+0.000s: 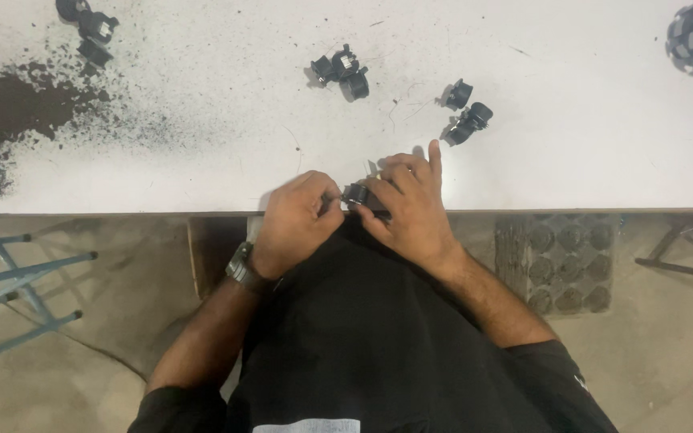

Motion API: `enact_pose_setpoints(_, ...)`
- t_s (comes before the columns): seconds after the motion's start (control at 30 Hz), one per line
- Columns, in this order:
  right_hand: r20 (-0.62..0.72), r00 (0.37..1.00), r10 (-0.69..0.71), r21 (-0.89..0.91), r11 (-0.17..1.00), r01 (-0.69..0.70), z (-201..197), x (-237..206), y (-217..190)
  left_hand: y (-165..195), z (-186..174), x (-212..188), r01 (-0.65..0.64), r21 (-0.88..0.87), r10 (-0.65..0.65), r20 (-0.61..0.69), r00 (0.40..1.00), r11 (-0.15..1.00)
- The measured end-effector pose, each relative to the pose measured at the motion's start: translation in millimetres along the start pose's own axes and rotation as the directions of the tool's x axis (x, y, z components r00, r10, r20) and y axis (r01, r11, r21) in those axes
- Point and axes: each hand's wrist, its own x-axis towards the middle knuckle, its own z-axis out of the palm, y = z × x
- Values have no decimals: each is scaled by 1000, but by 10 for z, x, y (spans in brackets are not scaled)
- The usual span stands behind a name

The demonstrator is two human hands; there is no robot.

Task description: The person sits at a white workbench assembling small black sprocket-like mechanical parts. They hold a part in one hand, use a small hand tool to press or fit components together, then set the finished assembly aside and pick up the next part, repeating the cycle.

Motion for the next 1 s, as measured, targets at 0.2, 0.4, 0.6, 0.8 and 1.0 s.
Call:
enact_pose_setpoints(0.2, -275, 960, -41, 138, 987, 82, 40, -221, -20, 22, 222, -1, -32, -60, 26, -96, 995, 998)
enact_pose_setpoints(0.4, -250, 968, -34, 277, 955, 105, 207, -347, -44, 33, 323, -13, -82, -119, 68, -121, 990, 989)
enact_pose_setpoints(0.6, -251, 967, -32, 225, 970, 91, 197, -294, -72, -5, 323, -9, -87, -126, 74, -103, 992, 988)
enact_pose_setpoints(0.8, -222, 974, -47, 195, 976, 91, 155, -261, -95, -31, 334, 8, -146, -111, 133, -114, 984, 983)
enact_pose_setpoints(1.0, -294, 956, 2, 66, 998, 19, -77, -175, 245, -37, 195, 475, -38, 181, 44, -26, 999, 983)
